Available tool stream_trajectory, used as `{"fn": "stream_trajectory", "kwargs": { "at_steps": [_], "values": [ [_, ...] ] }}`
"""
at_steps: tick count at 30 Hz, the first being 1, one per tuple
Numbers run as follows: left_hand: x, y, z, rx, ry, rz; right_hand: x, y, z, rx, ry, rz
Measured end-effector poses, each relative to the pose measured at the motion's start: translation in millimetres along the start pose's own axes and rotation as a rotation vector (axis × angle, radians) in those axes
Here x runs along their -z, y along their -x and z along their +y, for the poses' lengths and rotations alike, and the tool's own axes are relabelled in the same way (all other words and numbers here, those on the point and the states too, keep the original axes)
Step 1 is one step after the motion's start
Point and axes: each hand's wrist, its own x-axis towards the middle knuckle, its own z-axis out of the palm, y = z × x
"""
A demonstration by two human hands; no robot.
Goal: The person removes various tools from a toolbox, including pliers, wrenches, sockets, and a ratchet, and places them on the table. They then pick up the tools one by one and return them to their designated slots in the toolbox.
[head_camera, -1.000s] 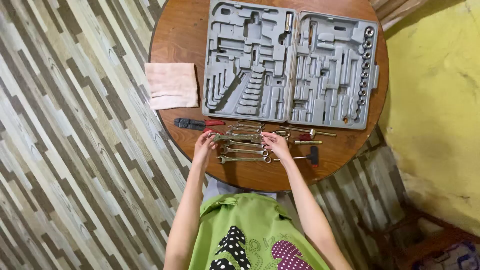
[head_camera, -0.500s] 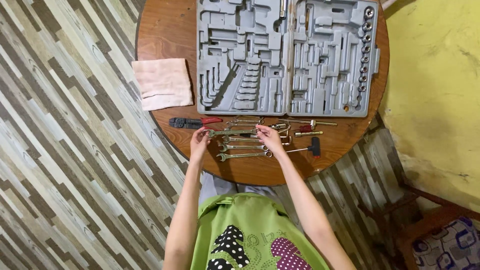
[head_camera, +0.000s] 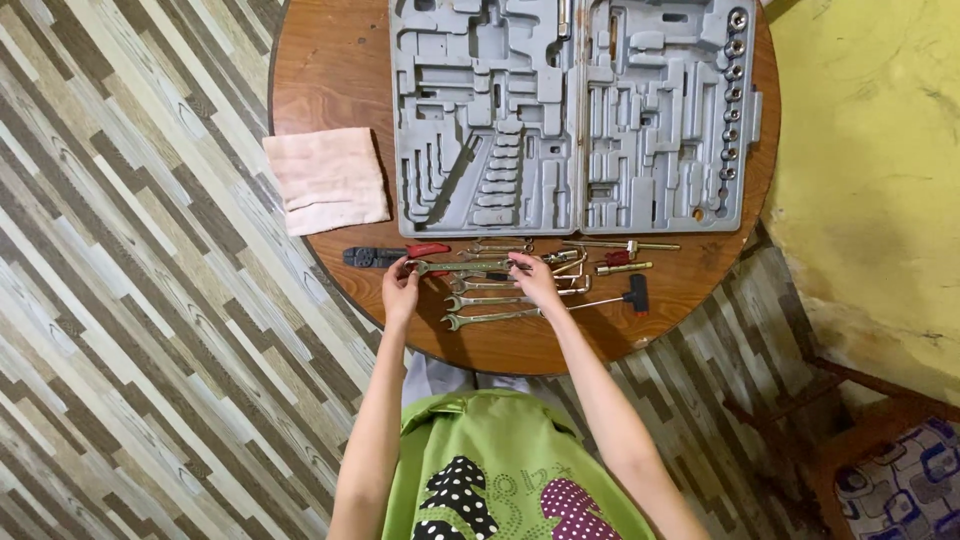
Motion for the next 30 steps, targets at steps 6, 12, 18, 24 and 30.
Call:
{"fn": "stream_trajectory", "kwargs": {
  "at_steps": [6, 12, 18, 24, 30],
  "values": [
    [11, 16, 31, -0.013, -0.18, -0.015, -7, 6, -10, 0.001, 0.025, 0.01],
    [17, 26, 53, -0.016, -0.308, 0.009, -10, 5, -6, 0.009, 0.059, 0.018],
    [25, 16, 44, 0.012, -0.341, -0.045, -12, 9, -6, 0.02, 0.042, 0.042],
    [25, 22, 58, -0.078, -0.322, 0.02, -6, 29, -32, 0.035, 0.087, 0.089],
    [24, 41, 96, -0.161, -0.243, -0.05, 16, 4, 7, 0.083, 0.078, 0.111]
  ]
}}
